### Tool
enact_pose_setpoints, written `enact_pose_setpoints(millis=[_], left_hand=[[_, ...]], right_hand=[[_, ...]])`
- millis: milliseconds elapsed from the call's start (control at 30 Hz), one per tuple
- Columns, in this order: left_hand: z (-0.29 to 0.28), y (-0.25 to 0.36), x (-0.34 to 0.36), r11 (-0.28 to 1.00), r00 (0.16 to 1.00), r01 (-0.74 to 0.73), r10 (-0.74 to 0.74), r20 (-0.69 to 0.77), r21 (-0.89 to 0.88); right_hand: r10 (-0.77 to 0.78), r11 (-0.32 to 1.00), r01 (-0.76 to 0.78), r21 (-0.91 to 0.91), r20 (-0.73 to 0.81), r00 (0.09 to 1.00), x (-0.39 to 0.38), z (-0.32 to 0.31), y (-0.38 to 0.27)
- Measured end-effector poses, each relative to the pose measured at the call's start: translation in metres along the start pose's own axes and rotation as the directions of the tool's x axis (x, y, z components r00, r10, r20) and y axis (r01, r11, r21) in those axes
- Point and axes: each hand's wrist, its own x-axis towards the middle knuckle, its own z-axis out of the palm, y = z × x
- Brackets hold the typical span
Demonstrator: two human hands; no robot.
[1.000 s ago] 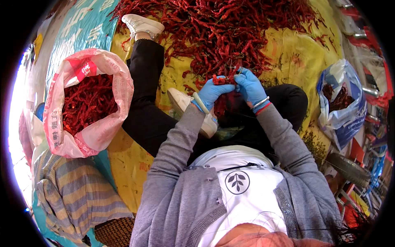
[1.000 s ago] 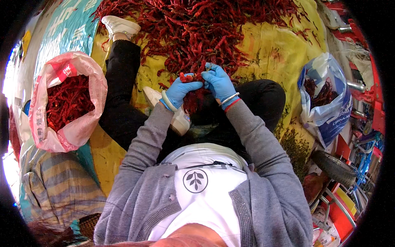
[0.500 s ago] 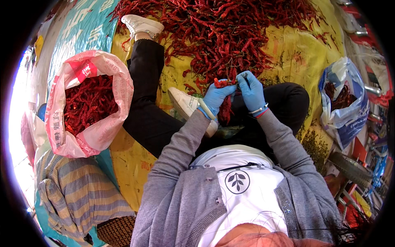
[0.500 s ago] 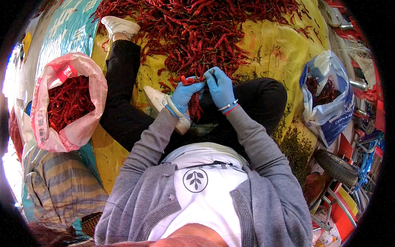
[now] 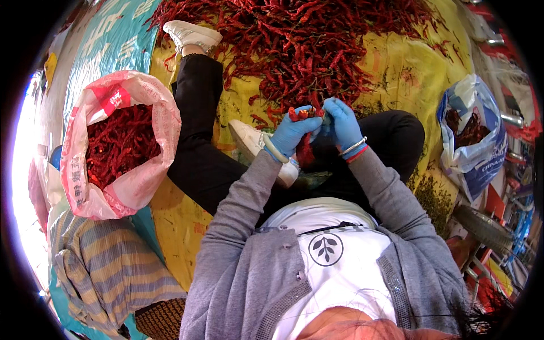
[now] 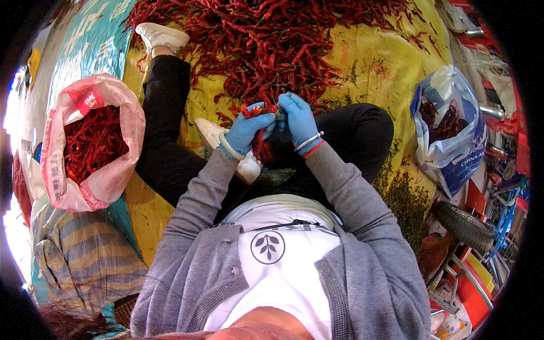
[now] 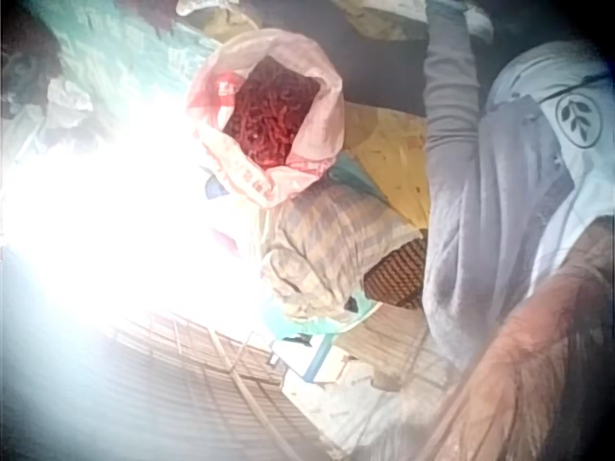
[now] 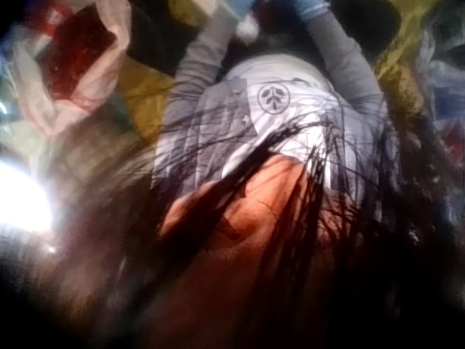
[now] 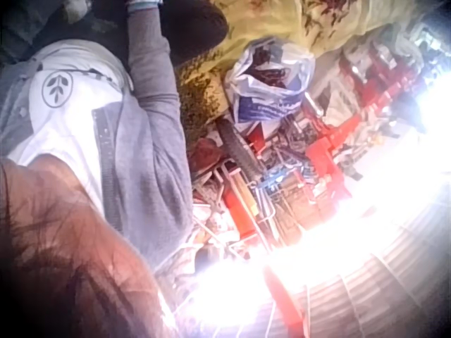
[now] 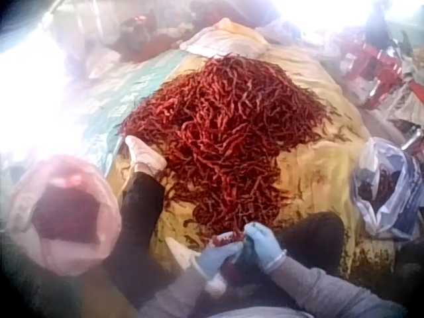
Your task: The person sits on a tarp and removes stems from dried red chili peppers by hand. They pick up peppers from a large pile, pull off the stems, and place the de-stemmed peppers into a nearby bag.
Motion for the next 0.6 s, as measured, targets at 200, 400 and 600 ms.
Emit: enact_pose_setpoints(millis=[200, 400, 600], left_hand=[[0.0, -0.011, 0.001, 0.994, 0.984, -0.072, 0.085, -0.156, 0.087], [0.0, -0.02, 0.001, 0.994, 0.97, -0.095, 0.105, -0.218, 0.058], [0.016, -0.021, -0.002, 0.987, 0.951, -0.16, 0.147, -0.274, -0.028]], right_hand=[[-0.059, 0.977, 0.064, -0.202, 0.028, 0.998, -0.005, -0.006, 0.006], [-0.342, 0.84, 0.345, -0.418, 0.085, 0.936, -0.009, 0.001, 0.01], [-0.132, 0.986, 0.125, -0.114, -0.057, 0.99, -0.002, -0.004, 0.017]])
